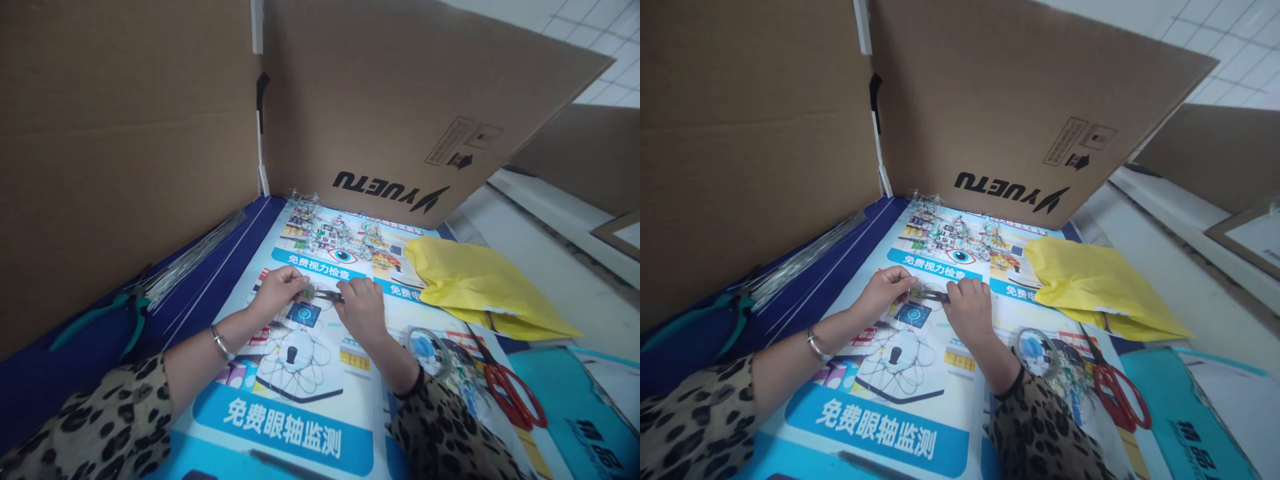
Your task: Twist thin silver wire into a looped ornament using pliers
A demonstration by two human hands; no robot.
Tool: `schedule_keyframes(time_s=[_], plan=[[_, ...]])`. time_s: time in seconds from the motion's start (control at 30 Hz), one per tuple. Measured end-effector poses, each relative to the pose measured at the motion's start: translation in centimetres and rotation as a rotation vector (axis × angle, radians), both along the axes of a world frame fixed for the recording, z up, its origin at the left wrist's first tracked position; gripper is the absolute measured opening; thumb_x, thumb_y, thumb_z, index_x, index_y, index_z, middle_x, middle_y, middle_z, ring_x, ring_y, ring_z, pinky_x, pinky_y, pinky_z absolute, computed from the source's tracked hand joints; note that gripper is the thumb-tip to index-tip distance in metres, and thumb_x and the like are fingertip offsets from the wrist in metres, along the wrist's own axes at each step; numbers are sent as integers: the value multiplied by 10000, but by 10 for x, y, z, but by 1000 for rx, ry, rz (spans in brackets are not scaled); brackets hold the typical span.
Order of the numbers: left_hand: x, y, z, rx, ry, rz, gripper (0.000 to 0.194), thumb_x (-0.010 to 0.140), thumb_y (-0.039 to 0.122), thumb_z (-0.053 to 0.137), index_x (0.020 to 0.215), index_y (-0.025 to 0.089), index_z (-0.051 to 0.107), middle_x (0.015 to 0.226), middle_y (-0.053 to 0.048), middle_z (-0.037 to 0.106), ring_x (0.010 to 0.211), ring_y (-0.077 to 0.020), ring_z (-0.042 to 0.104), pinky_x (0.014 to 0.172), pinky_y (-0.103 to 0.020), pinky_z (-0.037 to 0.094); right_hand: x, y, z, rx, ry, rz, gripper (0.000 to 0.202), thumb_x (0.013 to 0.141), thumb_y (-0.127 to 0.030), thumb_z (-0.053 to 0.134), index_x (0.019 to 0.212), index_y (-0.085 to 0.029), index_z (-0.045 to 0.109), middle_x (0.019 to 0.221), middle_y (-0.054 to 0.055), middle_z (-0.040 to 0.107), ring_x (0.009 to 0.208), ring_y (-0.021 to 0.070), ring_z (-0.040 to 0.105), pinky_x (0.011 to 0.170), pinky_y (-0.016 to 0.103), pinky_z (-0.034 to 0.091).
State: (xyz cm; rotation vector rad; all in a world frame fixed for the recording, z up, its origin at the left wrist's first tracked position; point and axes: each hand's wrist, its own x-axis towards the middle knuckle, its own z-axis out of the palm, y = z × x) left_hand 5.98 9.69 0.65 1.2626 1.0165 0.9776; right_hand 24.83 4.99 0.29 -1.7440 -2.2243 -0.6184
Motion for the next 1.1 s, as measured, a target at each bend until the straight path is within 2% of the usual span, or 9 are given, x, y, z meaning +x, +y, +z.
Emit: schedule_keyframes(time_s=[0.17,0.8,1.1], plan=[[2,-1,0,-36,-13,28,279,708,360,628,595,160,469,472,48,522,372,-60,446,375,-173,294,-7,-4,3,27,-96,77,192,791,-314,545,930,-190,592,802,65,526,803,221,381,748,364,235],[7,-2,-7,-9,103,24,273,709,364,608,581,170,466,450,62,484,340,-67,442,356,-179,289,-13,-3,0,18,-142,82,113,812,-268,521,872,-197,587,772,62,497,776,218,366,686,350,216],[7,-3,-5,-12,131,16,267,714,359,602,581,171,466,456,62,485,335,-63,436,352,-173,293,-12,-3,0,24,-146,85,81,813,-247,526,843,-200,584,760,61,494,761,209,363,664,339,203]])
